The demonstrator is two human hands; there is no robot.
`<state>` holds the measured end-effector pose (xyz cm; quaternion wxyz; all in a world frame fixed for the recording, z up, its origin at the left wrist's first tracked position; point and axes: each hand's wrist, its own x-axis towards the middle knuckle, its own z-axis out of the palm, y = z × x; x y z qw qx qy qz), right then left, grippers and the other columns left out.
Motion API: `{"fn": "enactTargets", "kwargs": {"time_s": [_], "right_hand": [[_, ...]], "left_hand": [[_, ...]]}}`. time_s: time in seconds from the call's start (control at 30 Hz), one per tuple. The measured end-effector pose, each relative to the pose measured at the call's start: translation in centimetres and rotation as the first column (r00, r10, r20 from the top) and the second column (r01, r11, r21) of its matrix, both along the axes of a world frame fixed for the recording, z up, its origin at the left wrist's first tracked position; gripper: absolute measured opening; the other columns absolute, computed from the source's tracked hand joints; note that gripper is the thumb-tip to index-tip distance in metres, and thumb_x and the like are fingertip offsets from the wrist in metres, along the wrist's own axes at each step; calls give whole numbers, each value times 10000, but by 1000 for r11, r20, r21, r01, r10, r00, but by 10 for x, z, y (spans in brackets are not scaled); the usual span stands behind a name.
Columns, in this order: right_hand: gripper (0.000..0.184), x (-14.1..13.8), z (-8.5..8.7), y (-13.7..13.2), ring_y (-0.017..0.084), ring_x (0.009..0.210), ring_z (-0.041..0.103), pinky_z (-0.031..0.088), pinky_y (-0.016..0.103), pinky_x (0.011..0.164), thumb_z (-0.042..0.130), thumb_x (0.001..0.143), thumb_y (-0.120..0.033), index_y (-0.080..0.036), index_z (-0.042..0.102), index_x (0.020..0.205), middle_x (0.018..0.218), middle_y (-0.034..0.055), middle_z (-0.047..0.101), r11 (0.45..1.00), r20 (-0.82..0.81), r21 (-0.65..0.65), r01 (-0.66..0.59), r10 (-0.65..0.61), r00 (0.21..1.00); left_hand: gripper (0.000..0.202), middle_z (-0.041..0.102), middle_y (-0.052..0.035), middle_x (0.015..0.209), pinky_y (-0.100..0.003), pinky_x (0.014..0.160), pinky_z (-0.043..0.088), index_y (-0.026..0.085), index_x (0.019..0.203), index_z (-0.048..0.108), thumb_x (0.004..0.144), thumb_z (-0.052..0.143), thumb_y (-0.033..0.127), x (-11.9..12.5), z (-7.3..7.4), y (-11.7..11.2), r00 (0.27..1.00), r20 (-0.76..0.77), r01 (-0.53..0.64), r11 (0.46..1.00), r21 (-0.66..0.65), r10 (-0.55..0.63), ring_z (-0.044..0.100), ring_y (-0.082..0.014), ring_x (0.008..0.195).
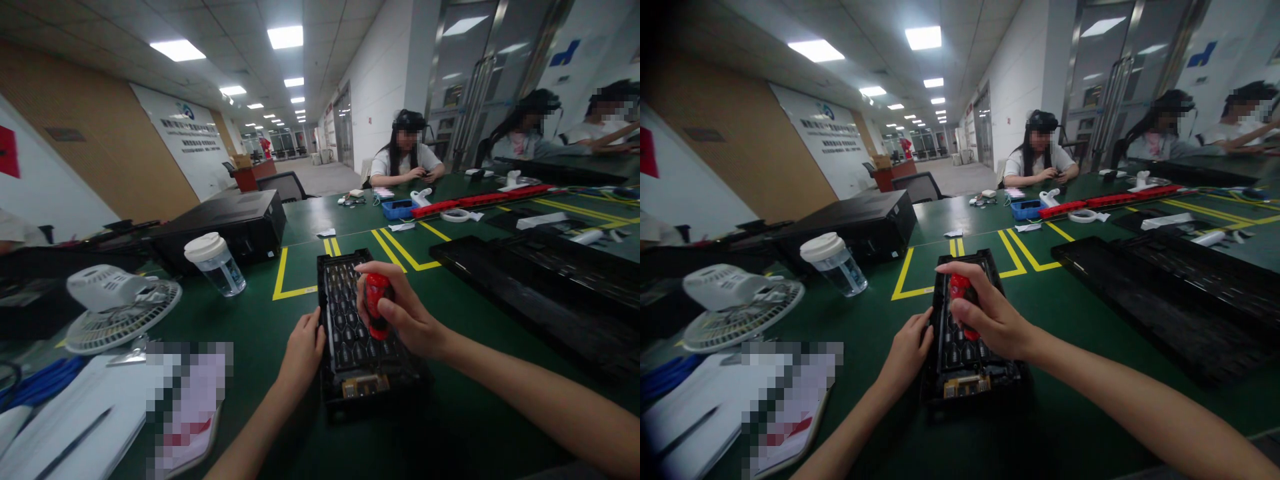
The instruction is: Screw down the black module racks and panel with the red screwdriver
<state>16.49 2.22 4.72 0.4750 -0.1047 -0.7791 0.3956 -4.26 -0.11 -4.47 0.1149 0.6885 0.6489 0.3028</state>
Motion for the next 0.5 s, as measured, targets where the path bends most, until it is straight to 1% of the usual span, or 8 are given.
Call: {"fn": "enactTargets", "kwargs": {"time_s": [0.07,0.1,0.13,0.17,0.23,0.33,0.4,0.5], "right_hand": [[346,2,0,0,130,635,519,460,254,525,344,957,-374,-272,372,1286,793,9,498,985,-74,-119,-127,118,990],[338,3,1,0,132,640,521,457,254,527,346,957,-365,-279,381,1282,794,9,500,974,-99,-154,-165,151,984],[333,5,2,-1,132,646,523,458,255,535,350,958,-349,-284,387,1283,799,9,506,975,-96,-153,-164,150,984],[331,6,4,-1,132,659,527,464,257,553,363,957,-333,-287,396,1283,814,12,516,983,-70,-128,-134,126,990],[328,9,8,-1,139,733,542,481,274,633,403,950,-313,-281,424,1275,894,32,546,999,6,-22,-41,41,999],[323,11,16,-1,169,900,540,471,312,765,503,910,-294,-239,478,1227,1028,67,557,984,57,168,51,-62,996],[329,11,19,0,174,893,530,460,318,766,575,870,-287,-215,508,1184,990,65,563,965,44,253,65,-78,996],[317,9,22,0,151,775,506,446,286,676,653,815,-289,-215,545,1103,886,34,555,942,26,328,75,-88,996]], "left_hand": [[435,569,-139,1196,-353,970,436,77,1310,464,898,375,184,0,1,0,1000,-2,-1,1000,-16,1,563,-214,1074],[435,568,-141,1198,-353,970,436,74,1309,463,899,373,186,0,1,0,1000,-2,-2,1000,-18,2,563,-215,1075],[434,568,-140,1196,-353,969,436,75,1309,462,899,373,186,1,1,1,1000,-3,-2,1000,-17,2,564,-214,1074],[433,570,-138,1193,-353,967,438,79,1309,463,899,375,186,1,1,1,1000,-3,-1,1000,-15,1,567,-213,1071],[427,575,-130,1184,-350,966,439,94,1303,470,897,377,183,1,0,1,1000,-8,-2,1000,-6,2,573,-209,1067],[413,581,-115,1173,-336,957,446,120,1285,492,890,389,181,1,-2,1,1000,-19,-9,1000,14,10,584,-205,1059],[405,587,-108,1160,-331,944,455,132,1273,505,886,397,184,1,-3,1,1000,-26,-15,999,30,16,594,-204,1042],[404,594,-109,1149,-332,929,464,140,1273,507,888,395,185,1,-3,2,999,-32,-16,999,36,17,600,-206,1031]]}}
